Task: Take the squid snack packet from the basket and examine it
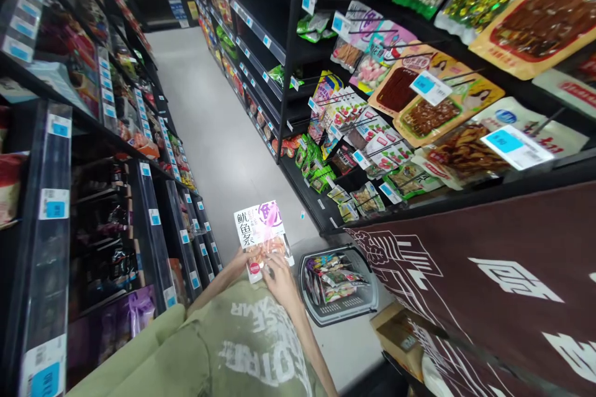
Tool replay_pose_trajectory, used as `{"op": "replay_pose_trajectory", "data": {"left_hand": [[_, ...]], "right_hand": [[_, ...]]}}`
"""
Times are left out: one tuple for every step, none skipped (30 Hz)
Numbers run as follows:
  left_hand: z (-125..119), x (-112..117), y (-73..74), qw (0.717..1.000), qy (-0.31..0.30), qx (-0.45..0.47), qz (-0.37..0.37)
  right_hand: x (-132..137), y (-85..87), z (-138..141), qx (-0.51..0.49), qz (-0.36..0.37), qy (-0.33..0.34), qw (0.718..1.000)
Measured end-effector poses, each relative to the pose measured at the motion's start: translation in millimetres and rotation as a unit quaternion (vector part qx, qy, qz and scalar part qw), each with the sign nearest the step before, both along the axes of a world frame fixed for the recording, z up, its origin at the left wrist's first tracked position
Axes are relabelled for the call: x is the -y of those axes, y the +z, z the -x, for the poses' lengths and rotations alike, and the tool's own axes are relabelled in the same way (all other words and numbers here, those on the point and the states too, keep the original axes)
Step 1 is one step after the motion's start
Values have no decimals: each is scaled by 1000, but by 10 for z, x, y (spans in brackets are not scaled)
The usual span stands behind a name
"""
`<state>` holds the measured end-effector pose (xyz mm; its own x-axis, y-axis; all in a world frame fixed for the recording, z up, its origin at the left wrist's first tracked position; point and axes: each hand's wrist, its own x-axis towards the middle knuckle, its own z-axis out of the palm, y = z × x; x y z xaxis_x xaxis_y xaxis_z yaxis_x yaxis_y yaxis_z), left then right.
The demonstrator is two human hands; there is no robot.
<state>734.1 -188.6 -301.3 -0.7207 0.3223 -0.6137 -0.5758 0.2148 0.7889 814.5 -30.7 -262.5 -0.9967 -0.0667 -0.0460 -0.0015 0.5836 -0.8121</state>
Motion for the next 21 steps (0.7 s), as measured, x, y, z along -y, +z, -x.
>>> {"op": "replay_pose_trajectory", "data": {"left_hand": [[1, 21, -1, 999, 8, 13, -46], [7, 32, 4, 995, 14, 26, -91], [17, 35, 15, 991, 14, 37, -125], [31, 30, 33, 988, 8, 46, -150], [49, 20, 57, 984, -2, 53, -168], [71, 5, 88, 981, -13, 59, -182], [95, -13, 124, 979, -26, 65, -194], [121, -33, 162, 976, -43, 68, -204], [148, -54, 199, 974, -60, 67, -210], [175, -75, 233, 972, -77, 63, -212], [200, -96, 260, 971, -95, 58, -212], [224, -114, 281, 969, -116, 54, -213], [246, -131, 293, 966, -140, 49, -212], [264, -146, 300, 963, -166, 44, -209], [278, -159, 302, 959, -192, 40, -205], [288, -171, 303, 956, -216, 33, -196], [292, -180, 304, 955, -233, 25, -184], [290, -189, 306, 956, -239, 18, -170], [284, -198, 310, 959, -238, 14, -157], [273, -207, 315, 962, -231, 15, -144], [261, -218, 319, 967, -219, 20, -129]], "right_hand": [[-7, -22, -6, -12, 0, -48, 999], [-27, -44, -13, -24, -4, -101, 995], [-62, -67, -20, -34, -8, -155, 987], [-114, -90, -27, -37, -7, -207, 978], [-180, -113, -34, -30, 8, -251, 968], [-257, -134, -42, -10, 37, -277, 960], [-338, -150, -53, 20, 81, -282, 956], [-416, -162, -68, 57, 134, -269, 952], [-486, -167, -86, 91, 187, -246, 947], [-542, -169, -108, 114, 231, -227, 939], [-579, -167, -131, 123, 259, -220, 933], [-597, -167, -154, 120, 270, -228, 928], [-596, -168, -176, 108, 270, -249, 924], [-579, -175, -194, 92, 263, -276, 920], [-550, -187, -210, 78, 253, -304, 915], [-515, -203, -222, 68, 244, -330, 909], [-476, -223, -233, 61, 238, -352, 903], [-440, -242, -241, 57, 235, -371, 897], [-410, -260, -249, 55, 231, -386, 891], [-388, -273, -255, 55, 228, -396, 887], [-376, -282, -260, 55, 227, -402, 885]]}}
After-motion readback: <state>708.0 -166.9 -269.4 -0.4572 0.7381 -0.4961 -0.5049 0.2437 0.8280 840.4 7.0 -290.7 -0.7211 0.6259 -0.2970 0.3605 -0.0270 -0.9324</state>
